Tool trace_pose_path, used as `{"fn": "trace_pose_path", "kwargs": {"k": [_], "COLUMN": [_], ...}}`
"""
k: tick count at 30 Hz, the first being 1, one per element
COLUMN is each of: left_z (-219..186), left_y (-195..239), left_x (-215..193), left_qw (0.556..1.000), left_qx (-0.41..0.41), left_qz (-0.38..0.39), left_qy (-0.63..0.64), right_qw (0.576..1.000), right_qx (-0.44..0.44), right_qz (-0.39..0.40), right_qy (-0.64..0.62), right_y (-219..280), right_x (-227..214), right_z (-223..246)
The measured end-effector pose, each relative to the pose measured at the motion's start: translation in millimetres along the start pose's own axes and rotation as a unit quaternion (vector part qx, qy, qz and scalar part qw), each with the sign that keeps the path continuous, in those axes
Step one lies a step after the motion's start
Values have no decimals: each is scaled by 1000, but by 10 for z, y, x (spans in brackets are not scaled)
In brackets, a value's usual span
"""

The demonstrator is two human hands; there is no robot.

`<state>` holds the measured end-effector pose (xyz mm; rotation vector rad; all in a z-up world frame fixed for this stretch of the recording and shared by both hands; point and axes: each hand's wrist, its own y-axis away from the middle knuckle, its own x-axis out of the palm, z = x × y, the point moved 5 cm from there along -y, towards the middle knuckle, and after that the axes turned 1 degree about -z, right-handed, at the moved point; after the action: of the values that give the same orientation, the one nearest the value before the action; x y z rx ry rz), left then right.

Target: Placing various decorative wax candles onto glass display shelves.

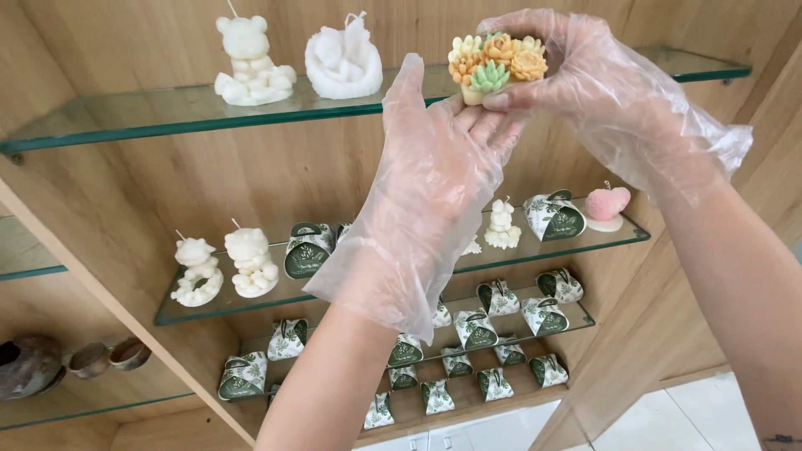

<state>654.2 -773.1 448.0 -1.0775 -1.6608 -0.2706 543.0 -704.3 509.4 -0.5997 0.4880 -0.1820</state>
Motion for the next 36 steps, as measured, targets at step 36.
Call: {"fn": "trace_pose_path", "kwargs": {"k": [36], "left_z": [-2043], "left_y": [1302], "left_x": [385], "left_qw": [650], "left_qx": [336], "left_qz": [-170], "left_qy": [-660], "right_qw": [991], "right_qx": [-22], "right_qz": [-97], "right_qy": [85], "right_y": [3], "right_x": [-119], "right_z": [151]}}
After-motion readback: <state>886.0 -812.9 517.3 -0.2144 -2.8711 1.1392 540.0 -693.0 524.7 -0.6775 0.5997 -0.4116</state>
